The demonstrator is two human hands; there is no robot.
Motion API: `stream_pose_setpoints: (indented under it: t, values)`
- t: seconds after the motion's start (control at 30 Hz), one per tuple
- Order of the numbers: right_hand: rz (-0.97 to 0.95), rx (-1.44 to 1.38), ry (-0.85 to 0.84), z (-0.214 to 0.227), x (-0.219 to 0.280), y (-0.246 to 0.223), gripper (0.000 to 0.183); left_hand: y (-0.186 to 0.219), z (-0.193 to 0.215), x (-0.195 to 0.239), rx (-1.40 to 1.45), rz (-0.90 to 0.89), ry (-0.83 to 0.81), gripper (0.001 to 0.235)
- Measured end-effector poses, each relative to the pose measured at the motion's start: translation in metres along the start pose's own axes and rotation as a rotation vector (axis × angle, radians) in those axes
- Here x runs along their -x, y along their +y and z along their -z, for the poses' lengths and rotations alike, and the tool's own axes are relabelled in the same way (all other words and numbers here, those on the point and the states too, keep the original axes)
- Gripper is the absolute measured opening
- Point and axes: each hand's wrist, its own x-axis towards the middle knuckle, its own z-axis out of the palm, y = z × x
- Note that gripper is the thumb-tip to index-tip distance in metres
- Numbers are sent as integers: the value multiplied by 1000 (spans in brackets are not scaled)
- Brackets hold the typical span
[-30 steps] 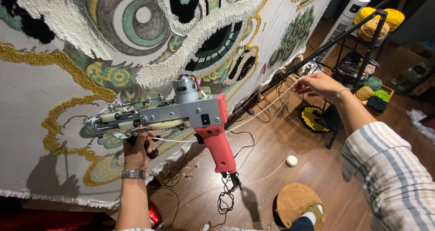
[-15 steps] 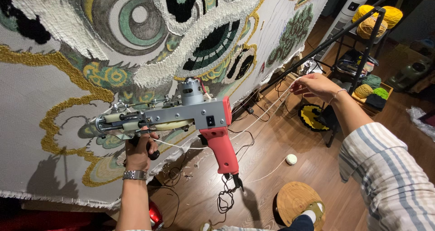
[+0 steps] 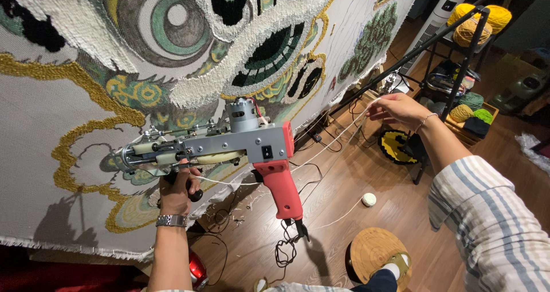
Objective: The person uses a handheld tufting gun to apply white yarn onto a large canvas featuring a pre-printed design of a stylized lion head. They guide the tool across the surface to create textured fur details, occasionally pausing to adjust the yarn feed or reposition the tool.
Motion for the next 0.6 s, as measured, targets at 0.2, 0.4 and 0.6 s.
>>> stream_pose_setpoints:
  t: [0.2,0.4,0.6]
  values:
    - [6,89,-11,-27,31,-25,77,8,-17,2,-13,-24,-1,29]
    - [122,59,-342,-66,68,-57,66,12,-47,-4,-142,5,78,29]
    - [179,-179,-490,-97,79,-75,66,4,-71,-17,-97,-45,86,20]
